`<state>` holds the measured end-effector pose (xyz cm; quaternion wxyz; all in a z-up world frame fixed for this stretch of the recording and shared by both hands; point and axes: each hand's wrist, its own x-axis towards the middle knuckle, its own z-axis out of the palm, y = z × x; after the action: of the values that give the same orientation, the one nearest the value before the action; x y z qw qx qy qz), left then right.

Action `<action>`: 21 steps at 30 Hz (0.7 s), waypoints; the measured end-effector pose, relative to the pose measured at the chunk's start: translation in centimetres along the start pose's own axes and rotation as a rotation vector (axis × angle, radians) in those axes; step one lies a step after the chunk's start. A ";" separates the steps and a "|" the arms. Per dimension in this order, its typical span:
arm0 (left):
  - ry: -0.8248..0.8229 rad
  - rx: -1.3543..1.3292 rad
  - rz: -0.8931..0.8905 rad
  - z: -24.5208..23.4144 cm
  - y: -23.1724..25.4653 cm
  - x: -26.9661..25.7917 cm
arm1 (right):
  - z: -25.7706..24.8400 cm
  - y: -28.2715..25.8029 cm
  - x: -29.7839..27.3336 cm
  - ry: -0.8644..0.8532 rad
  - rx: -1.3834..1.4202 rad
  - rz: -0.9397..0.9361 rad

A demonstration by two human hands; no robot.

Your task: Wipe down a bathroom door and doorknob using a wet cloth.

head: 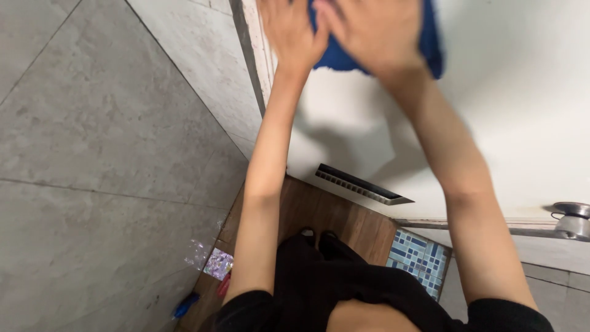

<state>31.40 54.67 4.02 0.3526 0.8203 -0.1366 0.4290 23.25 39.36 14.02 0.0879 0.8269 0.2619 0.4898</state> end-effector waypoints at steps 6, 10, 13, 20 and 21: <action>0.194 0.012 0.025 3.5 -4.4 -9.0 | 2.3 -5.8 -2.7 -0.144 -0.135 -0.218; 0.187 0.006 -0.012 7.5 -8.1 -16.4 | 6.1 -8.5 -7.7 -0.154 -0.417 -0.333; 0.144 0.021 -0.030 10.4 -11.1 -21.7 | 8.9 -10.3 -11.5 -0.194 -0.413 -0.385; 0.106 0.014 -0.040 16.0 -17.1 -33.2 | 14.3 -14.7 -20.6 -0.235 -0.388 -0.403; 0.112 0.009 -0.035 16.6 -17.7 -34.9 | 15.3 -15.2 -22.6 -0.232 -0.396 -0.403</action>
<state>30.04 53.00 -38.40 0.3636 0.7989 -0.1005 0.4684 22.47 42.20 -17.08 0.3722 0.7755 0.3082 0.4063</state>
